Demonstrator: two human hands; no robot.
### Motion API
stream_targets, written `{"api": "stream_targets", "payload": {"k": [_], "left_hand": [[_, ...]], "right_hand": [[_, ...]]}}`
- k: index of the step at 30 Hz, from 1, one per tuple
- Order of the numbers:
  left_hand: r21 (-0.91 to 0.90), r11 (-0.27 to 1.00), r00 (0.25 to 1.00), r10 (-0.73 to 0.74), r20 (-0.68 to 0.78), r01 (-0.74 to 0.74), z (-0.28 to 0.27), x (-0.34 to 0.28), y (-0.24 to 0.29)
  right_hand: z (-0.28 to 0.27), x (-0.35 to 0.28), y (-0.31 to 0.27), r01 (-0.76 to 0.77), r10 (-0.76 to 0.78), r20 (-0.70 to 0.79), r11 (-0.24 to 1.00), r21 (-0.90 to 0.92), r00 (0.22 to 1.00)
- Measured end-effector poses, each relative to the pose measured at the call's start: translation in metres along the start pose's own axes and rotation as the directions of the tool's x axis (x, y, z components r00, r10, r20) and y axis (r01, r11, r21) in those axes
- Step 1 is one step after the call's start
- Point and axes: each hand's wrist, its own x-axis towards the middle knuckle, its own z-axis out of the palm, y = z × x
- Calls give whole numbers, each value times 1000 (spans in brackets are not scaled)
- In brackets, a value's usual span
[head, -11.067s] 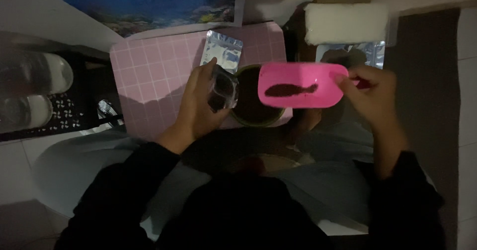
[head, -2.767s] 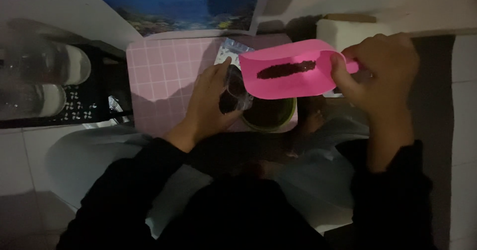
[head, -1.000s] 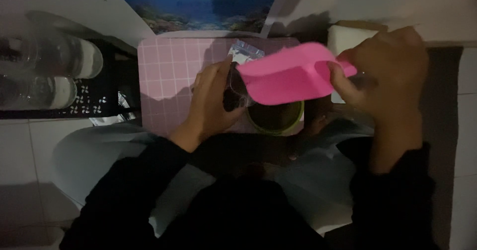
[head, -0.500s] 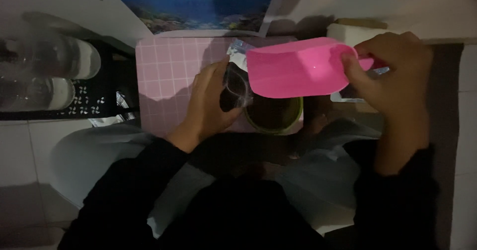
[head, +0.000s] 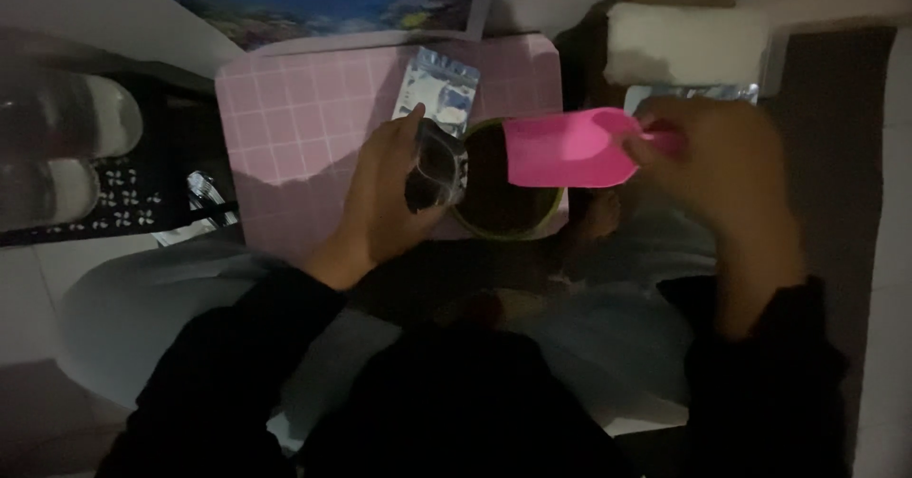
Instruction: Filling small pouches with dark powder using a plastic scoop
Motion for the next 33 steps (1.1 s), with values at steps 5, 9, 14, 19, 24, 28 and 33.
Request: {"api": "stream_targets", "payload": {"k": [5,9,14,19,24,28,33], "left_hand": [[-4,998,994,-59,91,59,9,-1,-4],[-13,992,983,-126,136,129,14,3,-6],[10,995,976,-96,196,96,17,8,-12],[10,989,963,-148,225,150,20,12,-10],[8,993,974,-117,195,118,20,13,-14],[-73,994,972,-64,228,83,12,16,-13],[-31,993,981,-108,159,114,21,15,-16]], "right_hand": [[29,5,-3,106,-105,13,992,-70,994],[34,3,-10,40,-47,123,997,59,991],[20,5,-27,-9,0,182,999,52,983],[47,10,-16,63,-75,137,994,85,988],[61,16,-15,67,-80,126,993,102,989],[57,21,-23,86,-100,164,992,91,981],[48,16,-17,8,-60,128,928,373,990]]}}
